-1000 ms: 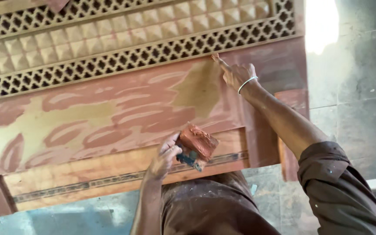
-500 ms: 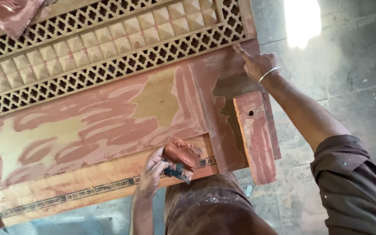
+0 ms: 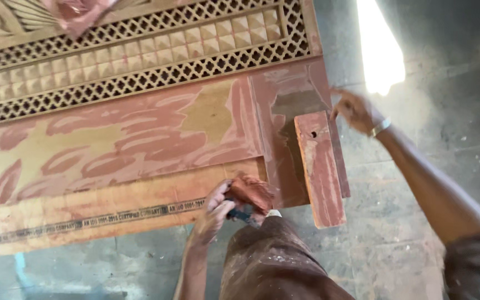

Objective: The person applies reddish-brown wood filler to a large carved wooden panel using a putty knife and a small wooden block. They spread the filler across the surface and into the carved details, then scrape excess material off the tool.

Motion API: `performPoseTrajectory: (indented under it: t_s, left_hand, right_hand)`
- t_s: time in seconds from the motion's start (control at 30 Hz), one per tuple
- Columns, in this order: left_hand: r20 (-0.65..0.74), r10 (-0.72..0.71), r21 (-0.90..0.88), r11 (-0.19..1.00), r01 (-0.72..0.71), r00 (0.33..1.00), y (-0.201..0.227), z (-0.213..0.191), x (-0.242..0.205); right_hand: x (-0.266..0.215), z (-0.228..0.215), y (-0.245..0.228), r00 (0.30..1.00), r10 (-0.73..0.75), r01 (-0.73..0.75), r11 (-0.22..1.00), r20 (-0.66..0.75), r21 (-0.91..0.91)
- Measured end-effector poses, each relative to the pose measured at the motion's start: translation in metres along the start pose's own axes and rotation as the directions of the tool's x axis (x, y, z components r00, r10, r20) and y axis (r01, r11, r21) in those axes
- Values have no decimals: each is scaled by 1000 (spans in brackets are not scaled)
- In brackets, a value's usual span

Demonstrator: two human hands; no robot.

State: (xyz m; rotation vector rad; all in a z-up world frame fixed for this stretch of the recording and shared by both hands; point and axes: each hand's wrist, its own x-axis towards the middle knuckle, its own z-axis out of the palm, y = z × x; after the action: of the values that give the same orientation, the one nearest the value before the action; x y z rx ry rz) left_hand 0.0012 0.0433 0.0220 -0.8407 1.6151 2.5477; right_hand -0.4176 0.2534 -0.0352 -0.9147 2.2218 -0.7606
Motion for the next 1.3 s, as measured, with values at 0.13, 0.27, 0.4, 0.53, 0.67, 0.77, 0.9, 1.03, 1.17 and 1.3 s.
performPoseTrajectory:
  t_s: [0.13, 0.27, 0.4, 0.53, 0.67, 0.77, 0.9, 1.03, 1.17, 1.3]
  left_hand:
    - [144, 76, -13, 997, -75, 987, 2, 54, -34]
    - [393, 161, -65, 987, -147, 905, 3, 111, -71]
    - [491, 40, -8, 999, -42, 870, -9, 160, -87]
    - [605, 103, -47, 994, -94, 790, -20, 202, -83]
    - [645, 89, 85, 979, -187, 759, -19, 255, -61]
    - [699, 93, 122, 961, -246, 709, -24, 304, -38]
    - [758, 59, 50, 988, -149, 650, -43, 384, 7]
    - [793, 11, -57, 997, 55, 610, -76, 450, 32]
    - [799, 27, -200, 954, 223, 601, -78, 499, 52]
    - [806, -110, 30, 989, 147, 581, -70, 536, 64]
  right_hand:
    - [-163, 1, -64, 860, -453, 162, 677, 234, 718]
    - [-278, 2, -113, 706, -619, 27, 509, 344, 860]
    - [-347, -7, -118, 712, -538, -240, 419, 452, 876]
    - [-391, -30, -90, 755, -534, -255, 294, 380, 921]
    - [-430, -65, -51, 797, -542, -153, 246, 267, 957]
    - [-463, -89, -21, 844, -482, -72, 334, 236, 940]
    - [-508, -126, 19, 945, -270, 65, 707, 184, 704]
    - [-546, -166, 53, 965, -262, 214, 848, 33, 484]
    - [-566, -207, 71, 928, -327, 353, 925, -178, 139]
    - [-567, -213, 82, 932, -215, 300, 909, -291, 288]
